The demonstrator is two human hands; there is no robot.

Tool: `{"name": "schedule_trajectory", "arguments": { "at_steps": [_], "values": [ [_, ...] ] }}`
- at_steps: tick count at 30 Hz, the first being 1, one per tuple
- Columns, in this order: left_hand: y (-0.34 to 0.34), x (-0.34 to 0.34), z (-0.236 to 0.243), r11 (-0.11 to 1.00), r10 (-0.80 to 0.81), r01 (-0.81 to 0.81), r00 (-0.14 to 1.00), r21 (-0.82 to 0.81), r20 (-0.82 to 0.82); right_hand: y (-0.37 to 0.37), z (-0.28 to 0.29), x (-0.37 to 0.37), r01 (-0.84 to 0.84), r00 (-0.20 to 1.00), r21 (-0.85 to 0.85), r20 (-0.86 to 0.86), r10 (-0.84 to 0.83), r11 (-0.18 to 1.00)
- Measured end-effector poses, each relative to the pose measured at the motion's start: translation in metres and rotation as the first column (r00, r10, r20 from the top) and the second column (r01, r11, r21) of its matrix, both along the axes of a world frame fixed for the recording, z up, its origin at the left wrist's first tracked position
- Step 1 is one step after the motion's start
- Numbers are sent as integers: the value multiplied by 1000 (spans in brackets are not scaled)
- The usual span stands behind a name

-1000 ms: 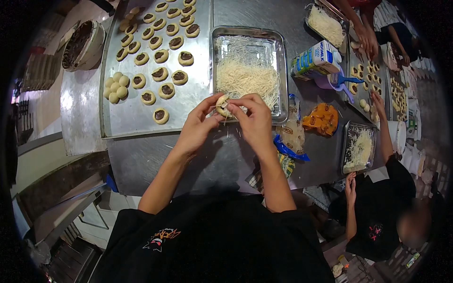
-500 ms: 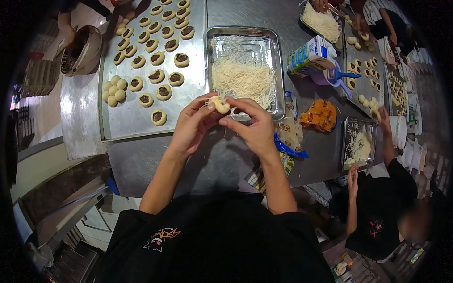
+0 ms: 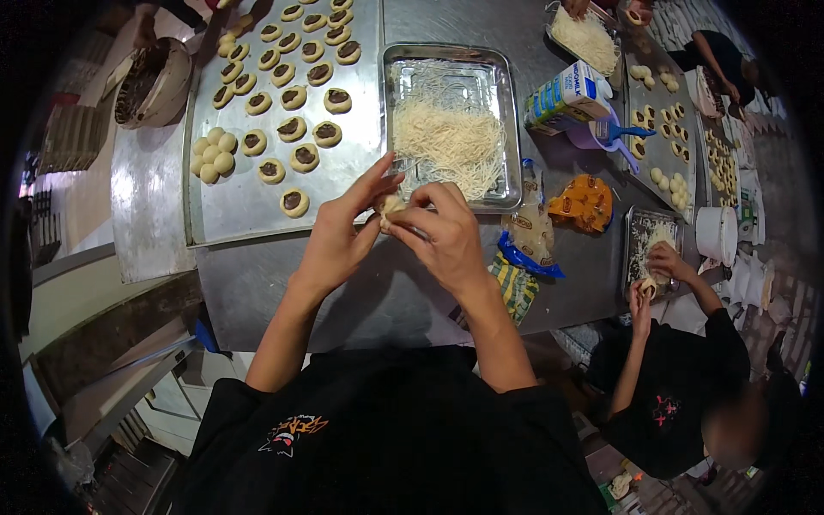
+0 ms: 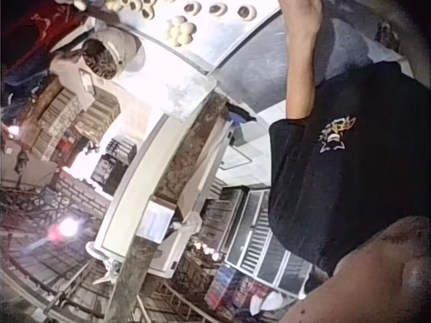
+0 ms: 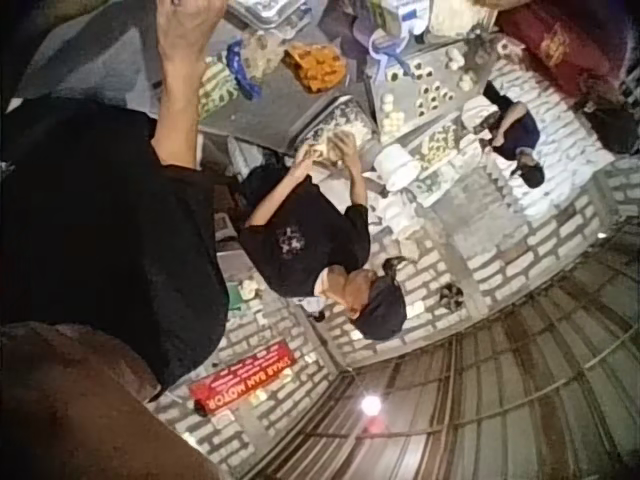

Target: Preparing pastries by adding cheese filling and shaping dough on a tray.

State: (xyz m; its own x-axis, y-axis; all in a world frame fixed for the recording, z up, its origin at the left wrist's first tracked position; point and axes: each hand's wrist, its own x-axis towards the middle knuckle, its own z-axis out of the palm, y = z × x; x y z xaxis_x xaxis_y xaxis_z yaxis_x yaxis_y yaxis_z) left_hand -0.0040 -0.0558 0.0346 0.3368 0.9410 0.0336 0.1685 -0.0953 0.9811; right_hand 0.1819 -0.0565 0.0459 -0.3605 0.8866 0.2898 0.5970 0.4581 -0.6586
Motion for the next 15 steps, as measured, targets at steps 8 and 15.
{"name": "schedule_trajectory", "arguments": {
  "at_steps": [8,15],
  "values": [
    [-21,-48,19,983,108,-25,882,-184,459,-25,1,-43,-63,932,-258,-360,-35,964],
    [-62,-111,18,821,419,-1,680,-572,601,-57,41,-121,20,811,-371,-538,-233,928]
  ]
}}
